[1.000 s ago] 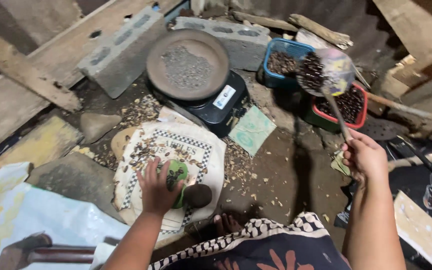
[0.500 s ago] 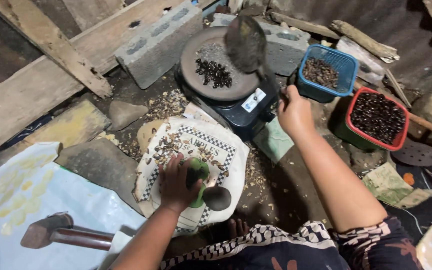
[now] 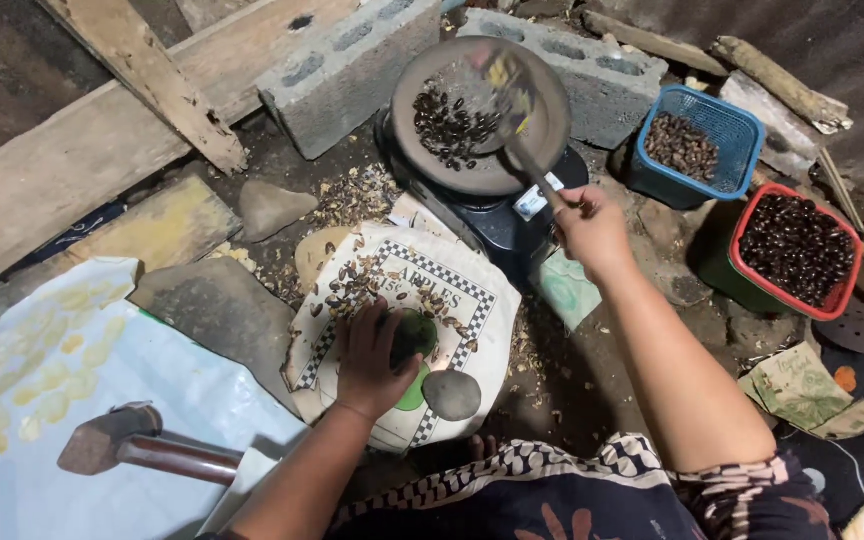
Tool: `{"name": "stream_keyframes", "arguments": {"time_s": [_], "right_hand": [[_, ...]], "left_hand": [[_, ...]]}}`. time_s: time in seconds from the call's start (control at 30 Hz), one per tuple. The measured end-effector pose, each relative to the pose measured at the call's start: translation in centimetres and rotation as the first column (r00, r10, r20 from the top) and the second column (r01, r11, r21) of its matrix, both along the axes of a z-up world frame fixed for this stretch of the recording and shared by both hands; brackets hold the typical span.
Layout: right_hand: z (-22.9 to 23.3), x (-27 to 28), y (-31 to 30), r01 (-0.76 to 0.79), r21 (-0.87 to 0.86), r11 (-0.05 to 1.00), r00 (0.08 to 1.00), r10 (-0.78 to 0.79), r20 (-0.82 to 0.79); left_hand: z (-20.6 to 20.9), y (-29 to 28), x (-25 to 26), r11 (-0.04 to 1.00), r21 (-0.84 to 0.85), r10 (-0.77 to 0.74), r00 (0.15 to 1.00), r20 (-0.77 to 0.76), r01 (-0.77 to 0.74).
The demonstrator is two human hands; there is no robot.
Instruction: Cracking nuts using a stone and a mallet and sorting the kernels from the shells
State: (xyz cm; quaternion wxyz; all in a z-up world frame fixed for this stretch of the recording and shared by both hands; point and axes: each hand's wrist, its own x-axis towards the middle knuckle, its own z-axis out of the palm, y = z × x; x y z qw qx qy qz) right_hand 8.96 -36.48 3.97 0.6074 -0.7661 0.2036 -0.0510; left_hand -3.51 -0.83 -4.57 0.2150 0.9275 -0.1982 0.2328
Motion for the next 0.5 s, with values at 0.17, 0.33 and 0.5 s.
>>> {"name": "stream_keyframes", "arguments": {"time_s": [0.17, 0.33, 0.5], "right_hand": [[3.6, -4.1, 1.7, -0.098, -0.794, 0.600, 0.986, 0.167, 0.004], [4.1, -5.0, 2.3, -0.094, -0.827, 0.555, 0.978, 0.209, 0.029], [0.2, -1.8, 1.4, -0.173, -0.615, 0.770, 0.972, 0.032, -0.233]], "left_hand": [[0.2, -0.1, 0.3, 0.999, -0.040, -0.025, 0.999, 0.037, 0.027], [0.6, 0.0, 0.3, 0.999, -0.042, -0.028, 0.999, 0.033, 0.029], [0.0, 0.4, 0.2, 0.989, -0.133, -0.059, 0.998, 0.018, 0.061]]}}
